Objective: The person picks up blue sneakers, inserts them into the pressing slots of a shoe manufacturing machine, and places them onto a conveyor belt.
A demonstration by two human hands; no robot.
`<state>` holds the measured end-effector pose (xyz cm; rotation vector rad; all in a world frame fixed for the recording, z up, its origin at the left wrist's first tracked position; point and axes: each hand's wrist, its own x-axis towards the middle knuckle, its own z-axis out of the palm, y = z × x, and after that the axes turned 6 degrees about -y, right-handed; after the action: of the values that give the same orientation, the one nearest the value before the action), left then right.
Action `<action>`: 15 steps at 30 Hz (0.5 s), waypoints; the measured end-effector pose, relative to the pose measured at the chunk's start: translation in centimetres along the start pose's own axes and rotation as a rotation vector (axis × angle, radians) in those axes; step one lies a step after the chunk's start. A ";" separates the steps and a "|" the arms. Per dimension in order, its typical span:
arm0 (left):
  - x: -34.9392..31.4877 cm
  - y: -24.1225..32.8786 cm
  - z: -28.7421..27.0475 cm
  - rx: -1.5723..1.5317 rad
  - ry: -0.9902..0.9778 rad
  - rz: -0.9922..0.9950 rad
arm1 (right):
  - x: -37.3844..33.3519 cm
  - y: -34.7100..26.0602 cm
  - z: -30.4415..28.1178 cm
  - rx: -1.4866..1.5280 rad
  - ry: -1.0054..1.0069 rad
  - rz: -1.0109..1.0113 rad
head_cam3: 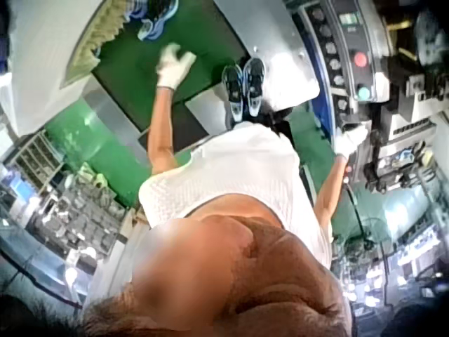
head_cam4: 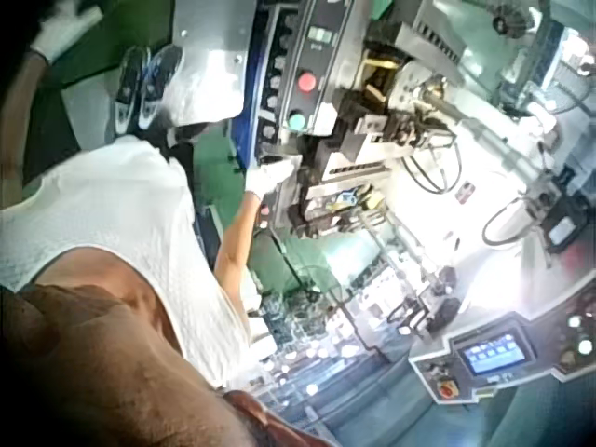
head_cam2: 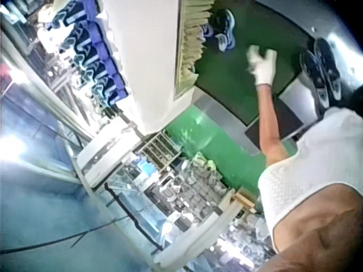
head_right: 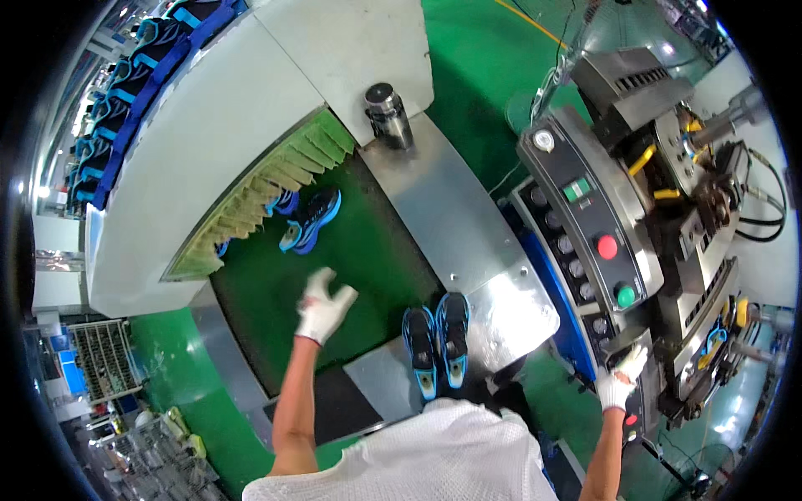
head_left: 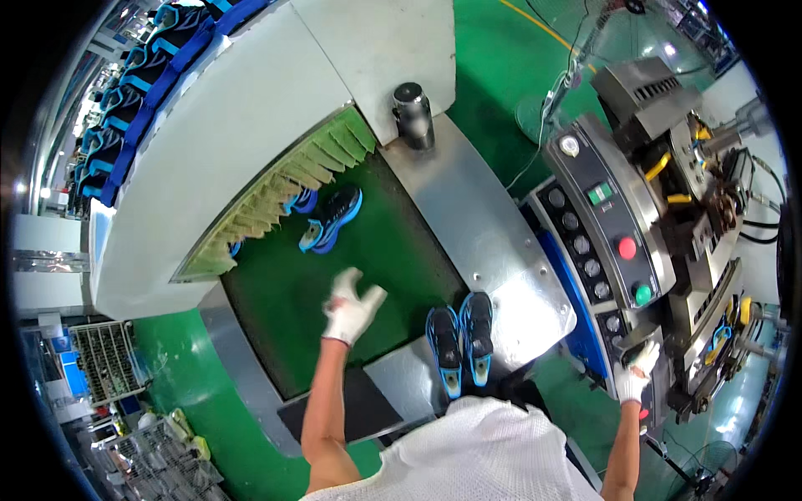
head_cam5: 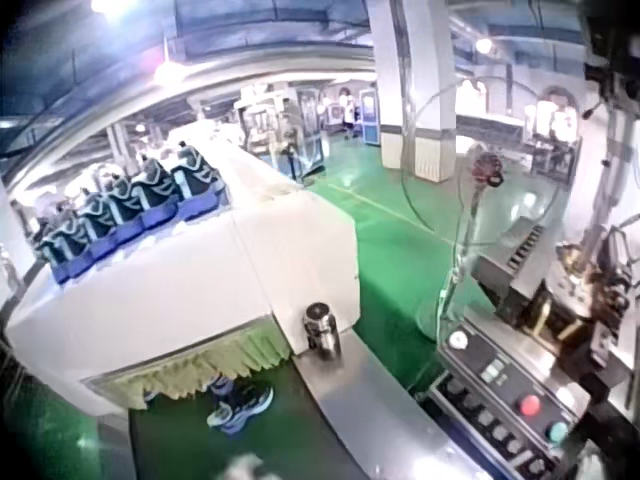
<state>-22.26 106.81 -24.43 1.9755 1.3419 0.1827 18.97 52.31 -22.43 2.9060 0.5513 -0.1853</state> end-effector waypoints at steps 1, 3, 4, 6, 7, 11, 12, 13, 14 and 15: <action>4.4 -1.4 -3.2 0.101 0.191 0.146 | -0.5 -0.1 -0.6 0.028 -0.012 -0.013; 11.6 -0.1 -7.8 0.152 0.308 0.033 | -2.7 0.4 -0.3 0.073 -0.074 0.011; 15.0 -2.3 -9.0 0.254 0.317 0.050 | -3.6 0.4 0.2 0.096 -0.125 0.043; 19.6 -3.9 -8.9 0.420 0.217 -0.065 | -6.1 -2.8 -0.8 0.054 -0.273 0.138; 21.2 -3.8 -7.5 0.545 0.011 -0.132 | -8.1 -0.8 1.2 -0.006 -0.260 0.054; 21.2 -10.1 -2.6 0.671 0.062 -0.022 | -9.5 -3.9 2.0 0.055 -0.450 0.169; 20.1 -8.8 -1.8 0.658 0.080 -0.004 | -10.2 -3.4 2.3 0.213 -0.470 0.144; 18.4 -8.3 -0.9 0.646 0.068 -0.023 | -10.5 -4.9 1.7 0.259 -0.490 0.164; 16.8 -7.7 -0.3 0.636 0.060 -0.034 | -10.5 -6.9 0.9 0.313 -0.507 0.189; 16.0 -5.3 -0.5 0.580 -0.075 -0.109 | -10.4 -8.0 0.2 0.327 -0.533 0.170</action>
<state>-19.38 121.76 -31.77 2.3328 1.5691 -0.3711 6.34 55.94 -22.26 2.9867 0.1926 -1.0717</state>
